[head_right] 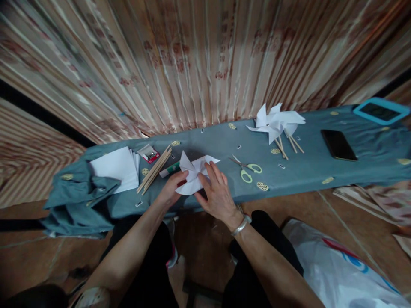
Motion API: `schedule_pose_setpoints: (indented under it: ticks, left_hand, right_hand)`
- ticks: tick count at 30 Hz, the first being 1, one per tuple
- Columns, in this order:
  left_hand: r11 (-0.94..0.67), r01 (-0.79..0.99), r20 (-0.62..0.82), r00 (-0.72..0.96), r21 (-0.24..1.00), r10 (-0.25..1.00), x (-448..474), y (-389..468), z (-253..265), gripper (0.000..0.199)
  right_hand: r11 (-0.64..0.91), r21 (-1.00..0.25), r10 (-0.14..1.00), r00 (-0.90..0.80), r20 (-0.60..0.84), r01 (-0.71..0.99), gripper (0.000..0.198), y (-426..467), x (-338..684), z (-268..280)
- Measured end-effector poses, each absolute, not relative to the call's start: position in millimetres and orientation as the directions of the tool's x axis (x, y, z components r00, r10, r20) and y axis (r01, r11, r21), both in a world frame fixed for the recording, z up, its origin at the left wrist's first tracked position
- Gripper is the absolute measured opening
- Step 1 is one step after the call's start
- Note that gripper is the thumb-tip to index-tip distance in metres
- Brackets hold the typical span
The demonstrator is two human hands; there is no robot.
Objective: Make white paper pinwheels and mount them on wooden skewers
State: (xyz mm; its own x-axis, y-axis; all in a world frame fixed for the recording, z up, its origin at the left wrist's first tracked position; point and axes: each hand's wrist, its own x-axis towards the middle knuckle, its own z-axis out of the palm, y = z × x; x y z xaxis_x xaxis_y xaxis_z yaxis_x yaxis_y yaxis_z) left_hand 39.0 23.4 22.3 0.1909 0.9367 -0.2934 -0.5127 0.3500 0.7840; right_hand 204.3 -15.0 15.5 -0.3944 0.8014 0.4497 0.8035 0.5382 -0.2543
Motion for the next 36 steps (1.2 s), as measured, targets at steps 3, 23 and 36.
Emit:
schedule_pose_setpoints:
  ticks: [3, 23, 36]
  left_hand:
    - [0.280, -0.436, -0.259, 0.108, 0.855, 0.960, 36.6, 22.8, 23.4, 0.043]
    - [0.254, -0.437, -0.290, -0.018, 0.863, 0.957, 39.8, 21.2, 19.9, 0.038]
    - [0.210, -0.392, -0.272, -0.109, 0.896, 0.956, 39.8, 21.7, 15.0, 0.029]
  right_hand:
    - [0.566, -0.255, 0.792, -0.430, 0.433, 0.784, 0.061, -16.2, 200.8, 12.8]
    - [0.514, -0.557, 0.849, -0.296, 0.437, 0.652, 0.052, -15.9, 195.1, 15.3]
    - [0.472, -0.627, 0.866, -0.194, 0.461, 0.620, 0.040, -12.7, 203.0, 27.6]
